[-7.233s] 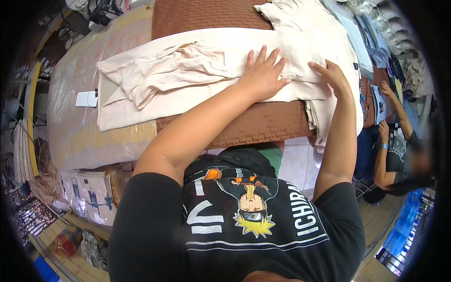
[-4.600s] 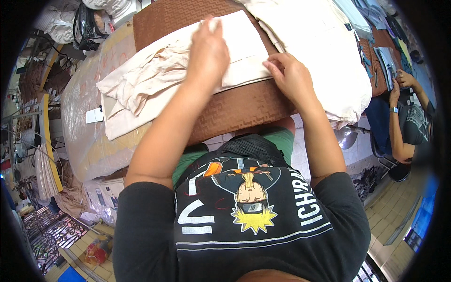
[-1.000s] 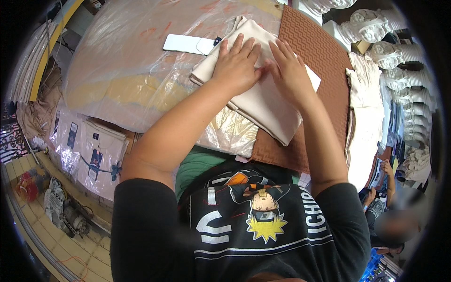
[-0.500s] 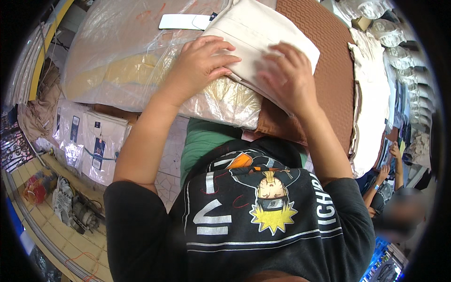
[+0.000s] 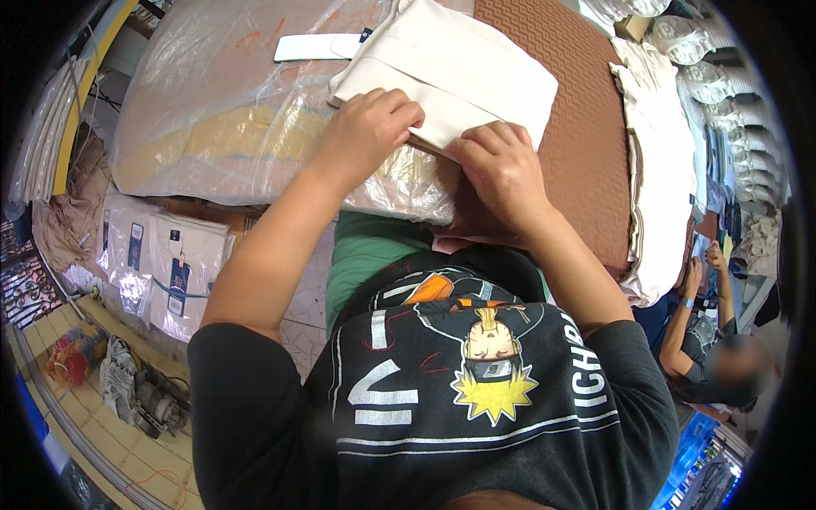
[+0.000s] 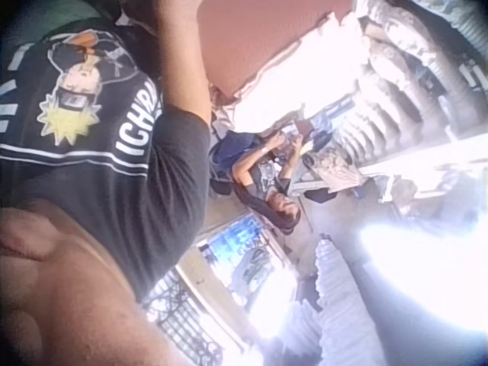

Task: The person folds a shirt on a table by using a cardboard template and places it into a clear plastic bag.

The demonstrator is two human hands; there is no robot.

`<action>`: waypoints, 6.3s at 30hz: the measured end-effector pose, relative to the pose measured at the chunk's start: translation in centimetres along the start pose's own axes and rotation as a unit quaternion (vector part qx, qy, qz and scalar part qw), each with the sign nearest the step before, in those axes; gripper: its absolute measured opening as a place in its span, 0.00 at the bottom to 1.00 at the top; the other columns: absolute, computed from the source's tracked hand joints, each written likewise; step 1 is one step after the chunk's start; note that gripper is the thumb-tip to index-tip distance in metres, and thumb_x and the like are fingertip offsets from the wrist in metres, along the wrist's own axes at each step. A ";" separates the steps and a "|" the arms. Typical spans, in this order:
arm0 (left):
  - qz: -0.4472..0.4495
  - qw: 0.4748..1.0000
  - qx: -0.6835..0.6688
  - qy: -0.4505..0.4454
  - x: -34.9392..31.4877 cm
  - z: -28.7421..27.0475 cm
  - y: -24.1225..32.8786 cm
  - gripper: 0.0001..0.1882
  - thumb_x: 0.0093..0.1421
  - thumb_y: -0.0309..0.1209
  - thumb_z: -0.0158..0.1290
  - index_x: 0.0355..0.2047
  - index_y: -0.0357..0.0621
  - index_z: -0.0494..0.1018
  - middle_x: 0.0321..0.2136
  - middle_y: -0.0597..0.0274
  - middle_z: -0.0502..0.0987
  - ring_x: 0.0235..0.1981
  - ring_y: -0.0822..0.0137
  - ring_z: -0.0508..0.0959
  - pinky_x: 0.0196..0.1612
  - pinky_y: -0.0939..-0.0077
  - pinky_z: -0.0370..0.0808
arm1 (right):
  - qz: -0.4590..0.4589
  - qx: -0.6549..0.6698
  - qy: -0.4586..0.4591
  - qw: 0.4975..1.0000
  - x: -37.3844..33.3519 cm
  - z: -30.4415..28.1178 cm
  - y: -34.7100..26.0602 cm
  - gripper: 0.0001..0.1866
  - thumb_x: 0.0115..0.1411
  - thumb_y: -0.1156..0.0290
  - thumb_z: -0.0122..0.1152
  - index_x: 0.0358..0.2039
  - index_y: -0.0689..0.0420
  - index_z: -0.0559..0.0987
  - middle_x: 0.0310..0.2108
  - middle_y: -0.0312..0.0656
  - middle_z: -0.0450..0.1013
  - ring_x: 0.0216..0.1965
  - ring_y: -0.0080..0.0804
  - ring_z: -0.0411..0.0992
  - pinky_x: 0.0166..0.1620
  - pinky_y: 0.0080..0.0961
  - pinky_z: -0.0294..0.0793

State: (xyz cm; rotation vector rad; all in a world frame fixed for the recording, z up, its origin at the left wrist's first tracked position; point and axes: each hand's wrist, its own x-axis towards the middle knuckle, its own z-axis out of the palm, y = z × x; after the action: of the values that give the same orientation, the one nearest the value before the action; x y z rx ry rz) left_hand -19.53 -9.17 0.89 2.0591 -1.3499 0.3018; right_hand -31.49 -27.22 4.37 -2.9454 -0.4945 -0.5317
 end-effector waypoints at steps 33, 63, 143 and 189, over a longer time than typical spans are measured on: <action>-0.222 0.968 0.106 -0.043 0.8 4.0 2.1 0.30 0.56 0.52 0.48 0.57 0.57 0.63 0.61 0.36 0.47 0.62 0.30 0.44 0.60 0.40 0.46 | 0.239 0.259 -0.056 0.934 13.3 6.6 5.4 0.09 0.58 0.68 0.57 0.36 0.59 0.77 0.31 0.38 0.74 0.35 0.27 0.72 0.40 0.24 0.70; -0.482 0.874 -0.043 -0.041 -1.3 -5.2 -3.5 0.20 0.56 0.47 0.50 0.31 0.41 0.77 0.30 0.48 0.78 0.35 0.50 0.77 0.40 0.62 0.72 | 0.018 0.102 -0.049 0.993 7.9 7.0 -2.8 0.27 0.59 0.62 0.50 0.54 0.66 0.65 0.60 0.54 0.56 0.63 0.47 0.51 0.63 0.42 0.51; 0.065 0.998 -0.010 -0.024 7.1 -9.0 -5.1 0.16 0.49 0.20 0.52 0.39 0.48 0.77 0.35 0.62 0.79 0.36 0.63 0.79 0.43 0.73 0.75 | 0.211 0.679 0.105 0.695 0.2 -7.8 7.4 0.13 0.57 0.72 0.58 0.43 0.60 0.77 0.36 0.36 0.76 0.37 0.21 0.73 0.43 0.21 0.72; -0.321 0.789 -0.259 -0.455 19.3 5.4 -4.1 0.16 0.58 0.39 0.55 0.43 0.43 0.73 0.34 0.70 0.77 0.35 0.78 0.75 0.41 0.85 0.69 | 0.563 0.460 0.119 0.676 -10.6 -3.4 19.2 0.09 0.54 0.69 0.62 0.34 0.60 0.78 0.30 0.36 0.75 0.32 0.21 0.72 0.36 0.19 0.72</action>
State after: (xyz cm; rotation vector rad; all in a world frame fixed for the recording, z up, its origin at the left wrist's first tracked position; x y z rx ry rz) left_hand -8.22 -25.67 5.06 2.0381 -0.8973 -1.3637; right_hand -35.58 -48.98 2.86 -1.6259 0.8371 -0.2983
